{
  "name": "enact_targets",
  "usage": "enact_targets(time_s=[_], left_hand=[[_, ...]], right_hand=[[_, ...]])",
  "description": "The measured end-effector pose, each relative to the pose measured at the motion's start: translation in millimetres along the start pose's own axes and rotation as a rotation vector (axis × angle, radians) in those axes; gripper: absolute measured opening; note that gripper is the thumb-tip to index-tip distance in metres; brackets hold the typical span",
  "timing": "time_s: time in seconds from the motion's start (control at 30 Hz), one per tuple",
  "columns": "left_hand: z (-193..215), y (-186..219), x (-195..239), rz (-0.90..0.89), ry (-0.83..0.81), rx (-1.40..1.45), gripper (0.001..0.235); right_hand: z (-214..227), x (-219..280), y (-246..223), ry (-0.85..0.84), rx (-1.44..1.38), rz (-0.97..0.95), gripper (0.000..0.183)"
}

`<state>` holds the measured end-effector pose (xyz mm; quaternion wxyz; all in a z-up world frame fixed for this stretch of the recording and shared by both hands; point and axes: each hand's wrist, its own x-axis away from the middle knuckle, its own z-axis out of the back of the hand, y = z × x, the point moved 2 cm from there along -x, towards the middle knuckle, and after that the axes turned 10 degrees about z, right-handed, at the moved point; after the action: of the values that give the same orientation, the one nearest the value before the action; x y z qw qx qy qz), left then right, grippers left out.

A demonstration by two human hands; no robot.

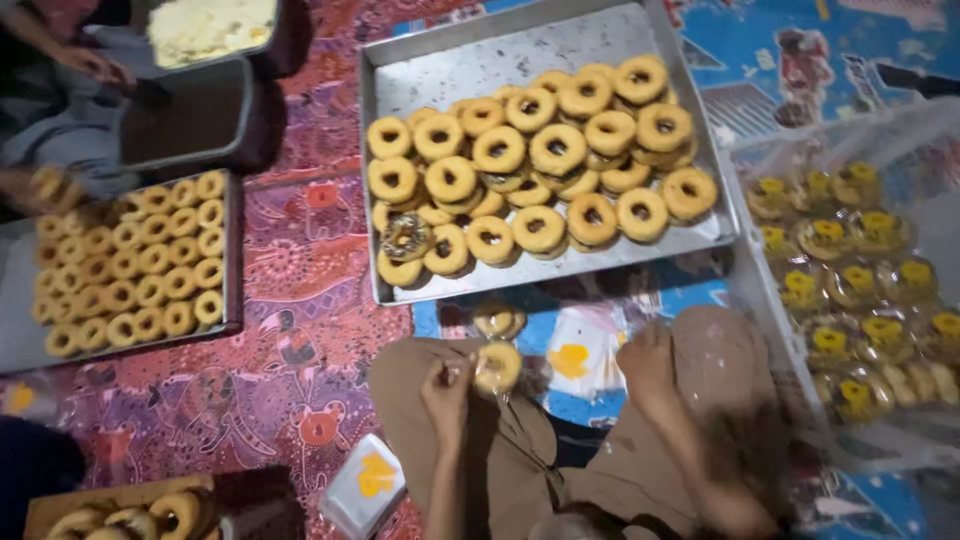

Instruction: The person sits on the floor and repeatedly picks donuts from a metal tray, places them into small plastic bags, and sets the filled bags into a white crate. Another person is visible in the background working with donuts and toppings.

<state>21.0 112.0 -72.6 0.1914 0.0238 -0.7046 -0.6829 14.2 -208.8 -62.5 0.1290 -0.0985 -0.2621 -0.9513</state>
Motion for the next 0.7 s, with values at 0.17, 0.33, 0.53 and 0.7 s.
enact_targets(time_s=[0.17,0.33,0.53,0.7], left_hand=[[-38.8,-44.9,-75.8,-0.153,0.075,-0.115,0.02],[-54.2,-62.9,-103.9,-0.415,0.301,-0.904,0.029],[-114.9,-12.8,-42.2,-0.579,-0.183,-0.501,0.038],[-161.4,38.7,27.1,-0.07,-0.643,-0.592,0.039]], right_hand=[[-59.5,-46.4,-42.5,0.212,-0.954,-0.229,0.039],[-75.9,-82.6,-66.0,0.215,-0.674,-0.25,0.038],[-30.0,-60.0,-51.3,0.381,-0.714,-0.002,0.015],[32.7,-3.1,-17.1,0.36,-0.669,0.086,0.019]])
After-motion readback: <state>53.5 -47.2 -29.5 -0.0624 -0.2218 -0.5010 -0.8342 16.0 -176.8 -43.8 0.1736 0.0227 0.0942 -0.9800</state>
